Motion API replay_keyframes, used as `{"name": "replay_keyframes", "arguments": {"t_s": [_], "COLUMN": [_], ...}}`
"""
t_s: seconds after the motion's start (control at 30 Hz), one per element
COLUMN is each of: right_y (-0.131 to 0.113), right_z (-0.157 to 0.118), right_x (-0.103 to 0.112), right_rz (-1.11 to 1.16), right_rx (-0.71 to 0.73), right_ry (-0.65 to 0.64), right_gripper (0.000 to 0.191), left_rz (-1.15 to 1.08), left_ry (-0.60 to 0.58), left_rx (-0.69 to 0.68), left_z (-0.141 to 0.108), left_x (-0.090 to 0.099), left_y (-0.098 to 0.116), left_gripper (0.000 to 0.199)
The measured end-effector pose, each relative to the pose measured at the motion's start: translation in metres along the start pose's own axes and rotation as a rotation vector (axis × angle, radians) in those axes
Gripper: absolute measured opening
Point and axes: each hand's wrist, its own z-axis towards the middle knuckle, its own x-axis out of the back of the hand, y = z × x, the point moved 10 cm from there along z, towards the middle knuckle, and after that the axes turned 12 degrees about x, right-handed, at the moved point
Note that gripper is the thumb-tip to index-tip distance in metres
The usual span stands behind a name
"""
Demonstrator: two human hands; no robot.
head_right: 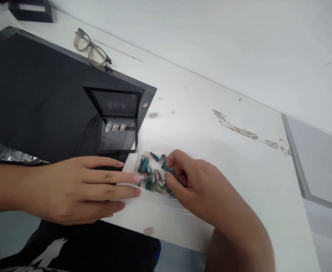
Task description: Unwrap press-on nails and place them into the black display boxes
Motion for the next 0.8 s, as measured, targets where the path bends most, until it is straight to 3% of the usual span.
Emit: {"name": "replay_keyframes", "arguments": {"t_s": [0.17,0.33,0.6,0.73,0.8], "right_y": [0.006,0.003,-0.005,-0.025,-0.033], "right_z": [0.0,0.0,-0.008,-0.012,-0.015], "right_x": [-0.008,-0.006,0.028,0.036,0.04], "right_rz": [-0.032,0.007,0.162,0.178,0.194], "right_rx": [-0.03,0.018,0.089,0.24,0.316], "right_ry": [-0.054,-0.029,0.277,0.349,0.403], "right_gripper": [0.02,0.018,0.01,0.001,0.008], "left_rz": [0.004,-0.014,-0.023,-0.015,-0.018], "left_ry": [-0.004,-0.023,-0.045,-0.048,-0.046], "left_rx": [0.007,0.007,-0.002,0.001,-0.004], "left_z": [0.001,0.002,0.001,0.0,0.0], "left_x": [0.001,0.0,-0.001,-0.002,-0.002], "left_y": [-0.001,-0.004,-0.004,-0.004,-0.004], "left_gripper": [0.021,0.022,0.022,0.022,0.022]}}
